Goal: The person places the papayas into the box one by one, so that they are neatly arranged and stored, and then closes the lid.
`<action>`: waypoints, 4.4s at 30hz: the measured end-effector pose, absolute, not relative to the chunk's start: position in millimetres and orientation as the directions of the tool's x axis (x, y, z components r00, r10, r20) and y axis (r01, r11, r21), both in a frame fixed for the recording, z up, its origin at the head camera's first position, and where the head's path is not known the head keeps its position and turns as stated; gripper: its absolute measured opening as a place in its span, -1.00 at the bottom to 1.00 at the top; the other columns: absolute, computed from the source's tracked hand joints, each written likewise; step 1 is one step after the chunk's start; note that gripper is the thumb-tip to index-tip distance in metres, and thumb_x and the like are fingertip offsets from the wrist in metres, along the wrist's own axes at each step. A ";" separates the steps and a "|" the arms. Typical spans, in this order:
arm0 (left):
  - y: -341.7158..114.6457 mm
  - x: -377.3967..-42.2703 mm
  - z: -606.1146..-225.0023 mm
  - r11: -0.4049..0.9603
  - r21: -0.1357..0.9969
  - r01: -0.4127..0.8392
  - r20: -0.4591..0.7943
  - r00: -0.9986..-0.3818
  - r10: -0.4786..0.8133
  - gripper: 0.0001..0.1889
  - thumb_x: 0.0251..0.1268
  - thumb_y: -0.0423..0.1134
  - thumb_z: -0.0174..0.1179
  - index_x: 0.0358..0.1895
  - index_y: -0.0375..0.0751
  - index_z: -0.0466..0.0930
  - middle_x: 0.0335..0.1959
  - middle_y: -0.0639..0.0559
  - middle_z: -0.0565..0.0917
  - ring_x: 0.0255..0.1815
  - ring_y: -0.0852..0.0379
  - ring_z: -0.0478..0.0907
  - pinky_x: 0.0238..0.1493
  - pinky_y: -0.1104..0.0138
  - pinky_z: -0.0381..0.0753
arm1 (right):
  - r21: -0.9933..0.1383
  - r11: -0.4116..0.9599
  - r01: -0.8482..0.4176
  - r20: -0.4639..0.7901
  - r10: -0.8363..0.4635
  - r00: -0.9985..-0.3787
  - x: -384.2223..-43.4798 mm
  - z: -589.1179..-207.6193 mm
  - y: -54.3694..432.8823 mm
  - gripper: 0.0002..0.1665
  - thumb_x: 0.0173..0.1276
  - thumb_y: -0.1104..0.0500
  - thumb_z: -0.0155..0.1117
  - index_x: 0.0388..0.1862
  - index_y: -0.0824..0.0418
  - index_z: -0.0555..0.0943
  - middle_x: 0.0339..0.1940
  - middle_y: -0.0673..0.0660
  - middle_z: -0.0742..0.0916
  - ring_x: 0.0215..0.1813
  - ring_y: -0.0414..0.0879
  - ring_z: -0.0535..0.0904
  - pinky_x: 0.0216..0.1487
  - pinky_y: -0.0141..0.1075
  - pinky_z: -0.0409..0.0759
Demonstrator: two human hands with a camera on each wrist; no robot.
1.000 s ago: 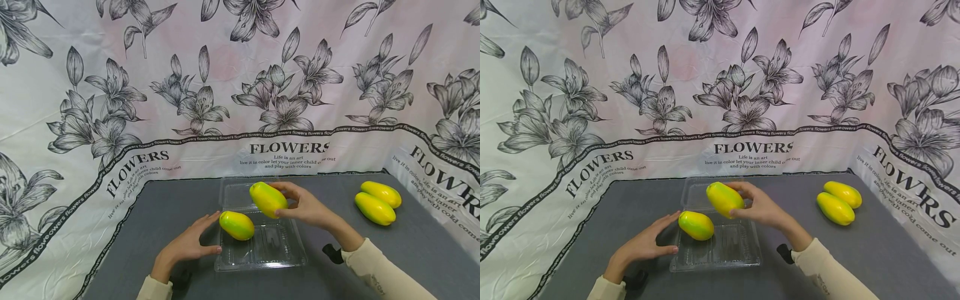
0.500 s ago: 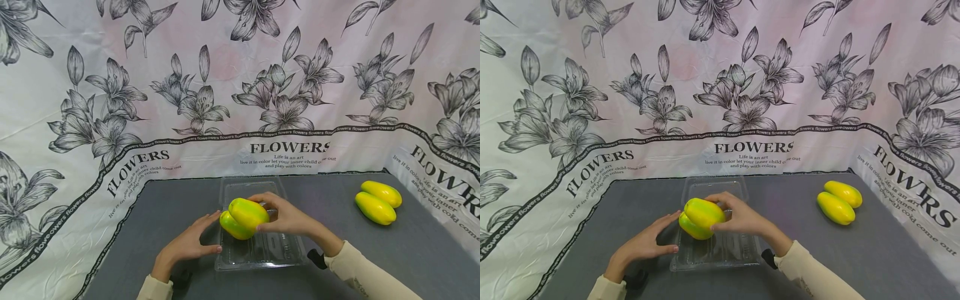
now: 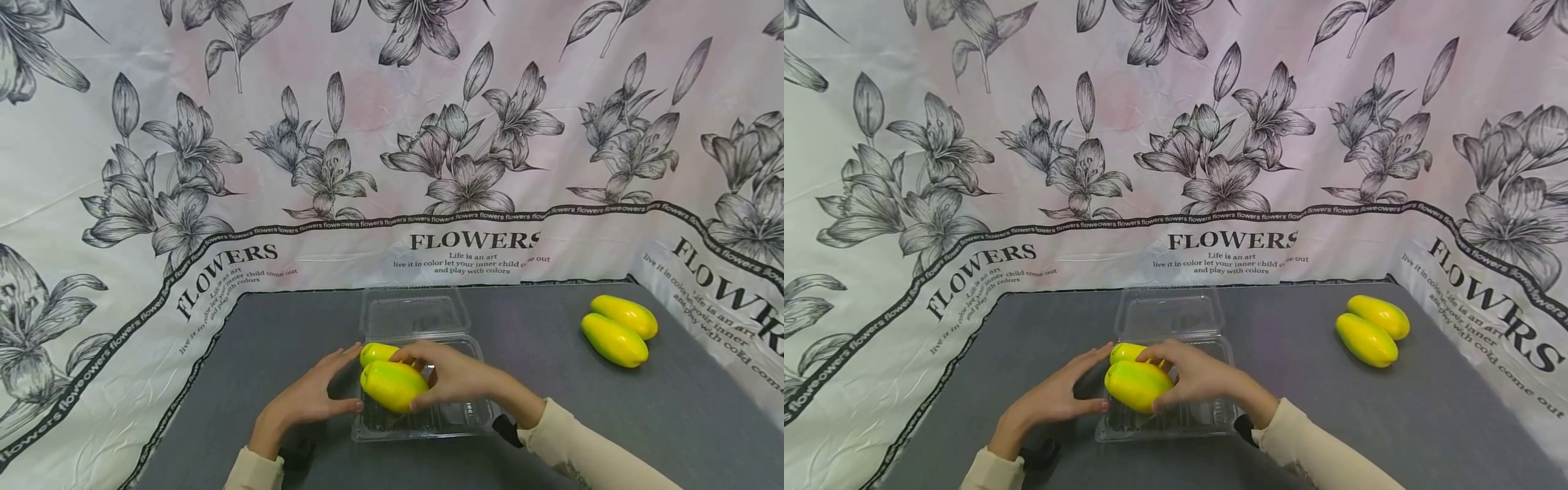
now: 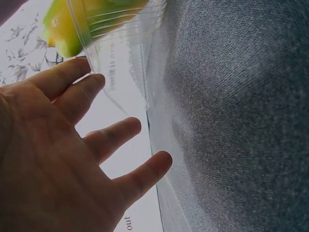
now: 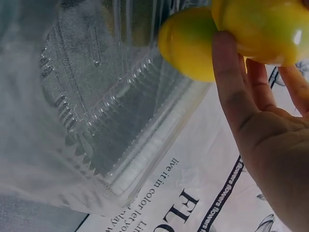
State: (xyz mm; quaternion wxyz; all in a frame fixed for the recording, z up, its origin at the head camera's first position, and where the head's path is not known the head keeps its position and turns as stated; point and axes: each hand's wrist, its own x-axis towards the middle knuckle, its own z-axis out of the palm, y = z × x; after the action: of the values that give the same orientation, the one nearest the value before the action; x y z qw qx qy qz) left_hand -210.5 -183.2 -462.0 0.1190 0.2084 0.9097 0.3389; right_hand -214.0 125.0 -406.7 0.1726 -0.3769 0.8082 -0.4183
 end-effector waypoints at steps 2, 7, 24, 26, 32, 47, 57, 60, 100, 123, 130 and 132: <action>-183.5 -210.4 -461.5 0.679 0.669 0.303 -0.071 -0.883 0.464 0.00 0.16 0.21 0.41 0.64 0.28 0.05 0.68 0.05 0.10 0.70 -0.28 -0.08 0.38 -0.51 0.14 | -0.796 0.384 -0.468 0.020 -0.756 -0.654 -212.2 -407.4 123.5 -0.19 0.15 0.14 0.60 0.38 0.11 0.48 0.20 0.13 0.58 0.08 -0.10 0.53 -0.09 -0.30 0.72; -184.6 -210.2 -460.6 0.673 0.675 0.304 -0.072 -0.880 0.470 0.02 0.15 0.25 0.40 0.64 0.31 0.03 0.68 0.03 0.09 0.70 -0.27 -0.10 0.38 -0.50 0.15 | -0.793 0.383 -0.475 0.012 -0.768 -0.640 -209.6 -407.9 119.6 -0.19 0.13 0.16 0.62 0.37 0.13 0.50 0.15 0.14 0.58 0.04 -0.11 0.55 -0.12 -0.41 0.69; -185.9 -212.6 -462.5 0.666 0.663 0.342 -0.040 -0.872 0.488 -0.19 0.42 0.22 0.19 0.64 0.30 0.05 0.67 0.04 0.12 0.69 -0.28 -0.05 0.42 -0.45 0.16 | -0.774 0.422 -0.473 -0.052 -0.785 -0.617 -212.5 -413.9 116.1 -0.21 0.07 0.19 0.66 0.32 0.15 0.58 0.05 0.10 0.61 -0.07 -0.18 0.62 -0.06 -0.35 0.72; -186.1 -212.3 -462.5 0.665 0.663 0.344 -0.037 -0.872 0.488 -0.20 0.42 0.21 0.20 0.64 0.30 0.05 0.67 0.03 0.13 0.69 -0.28 -0.05 0.42 -0.45 0.17 | -0.770 0.427 -0.475 -0.056 -0.786 -0.616 -212.6 -413.9 115.5 -0.21 0.07 0.19 0.66 0.32 0.15 0.57 0.05 0.10 0.62 -0.07 -0.18 0.63 -0.04 -0.33 0.72; -185.9 -212.2 -462.5 0.653 0.665 0.364 -0.024 -0.863 0.505 -0.20 0.44 0.19 0.19 0.64 0.25 0.05 0.67 -0.01 0.12 0.68 -0.34 -0.05 0.40 -0.46 0.17 | -0.748 0.444 -0.493 -0.060 -0.785 -0.616 -212.4 -414.3 114.0 -0.20 0.08 0.17 0.66 0.33 0.14 0.56 0.04 0.08 0.63 -0.09 -0.21 0.63 0.02 -0.28 0.72; -183.0 -211.0 -461.4 0.646 0.669 0.367 -0.014 -0.863 0.505 -0.24 0.49 0.15 0.13 0.65 0.18 0.06 0.66 0.01 0.15 0.67 -0.36 -0.04 0.41 -0.46 0.15 | -0.705 0.491 -0.512 -0.097 -0.782 -0.616 -210.1 -416.3 110.1 -0.19 0.11 0.18 0.64 0.36 0.11 0.53 -0.11 -0.01 0.61 -0.28 -0.28 0.61 -0.17 -0.47 0.66; -180.5 -211.7 -462.6 0.652 0.657 0.379 0.012 -0.870 0.494 -0.25 0.50 0.17 0.11 0.65 0.14 0.07 0.65 -0.01 0.17 0.66 -0.36 -0.02 0.41 -0.46 0.15 | -0.710 0.466 -0.528 -0.078 -0.797 -0.599 -211.8 -414.6 113.2 -0.21 0.16 0.16 0.61 0.39 0.12 0.52 -0.08 0.02 0.64 -0.34 -0.37 0.60 -0.19 -0.49 0.66; -180.7 -211.9 -463.3 0.655 0.656 0.375 0.008 -0.872 0.490 -0.24 0.51 0.17 0.11 0.65 0.14 0.06 0.66 -0.02 0.17 0.66 -0.36 -0.02 0.42 -0.46 0.15 | -0.702 0.469 -0.536 -0.078 -0.798 -0.597 -211.9 -414.0 113.0 -0.22 0.18 0.16 0.60 0.39 0.12 0.52 -0.07 0.02 0.65 -0.34 -0.38 0.60 -0.19 -0.49 0.66; -181.0 -212.6 -464.0 0.642 0.652 0.403 0.033 -0.862 0.506 -0.26 0.53 0.12 0.11 0.65 0.12 0.06 0.67 0.04 0.14 0.67 -0.32 -0.03 0.45 -0.44 0.12 | -0.657 0.523 -0.543 0.189 -0.583 -0.790 -208.5 -397.8 181.6 -0.38 0.29 -0.05 0.50 0.31 0.04 0.60 0.02 -0.01 0.76 0.01 -0.11 0.66 0.02 -0.09 0.67; -180.0 -212.2 -464.1 0.644 0.653 0.397 0.031 -0.864 0.502 -0.26 0.51 0.11 0.13 0.65 0.09 0.08 0.66 0.01 0.16 0.67 -0.32 0.00 0.45 -0.43 0.14 | -0.661 0.617 -0.428 0.276 -0.330 -0.903 -215.7 -410.8 254.0 -0.43 0.31 -0.01 0.49 0.28 0.05 0.62 0.05 0.06 0.78 0.00 -0.16 0.65 0.03 -0.13 0.66; -180.8 -211.2 -462.3 0.662 0.636 0.398 0.063 -0.881 0.469 -0.32 0.45 0.10 0.22 0.58 0.18 0.25 0.64 0.13 0.21 0.67 -0.23 0.06 0.47 -0.38 0.16 | -0.662 0.651 -0.372 0.247 -0.280 -0.928 -214.9 -416.0 270.4 -0.45 0.34 -0.05 0.47 0.28 0.01 0.62 0.08 0.05 0.77 0.02 -0.11 0.66 0.02 -0.19 0.66; -180.7 -210.7 -461.5 0.660 0.638 0.396 0.071 -0.884 0.462 -0.34 0.43 0.10 0.24 0.54 0.16 0.32 0.63 0.16 0.22 0.67 -0.20 0.07 0.49 -0.36 0.16 | -0.661 0.656 -0.365 0.242 -0.275 -0.931 -214.1 -416.4 273.8 -0.45 0.34 -0.05 0.46 0.28 0.01 0.62 0.09 0.05 0.77 0.03 -0.08 0.66 0.03 -0.17 0.66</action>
State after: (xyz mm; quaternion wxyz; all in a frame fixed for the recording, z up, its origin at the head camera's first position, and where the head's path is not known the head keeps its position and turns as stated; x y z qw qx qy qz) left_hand -210.7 -180.7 -461.5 0.0484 0.2358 0.9097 0.3383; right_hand -214.1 273.8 -416.4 -0.0603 -0.1763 0.9078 -0.3757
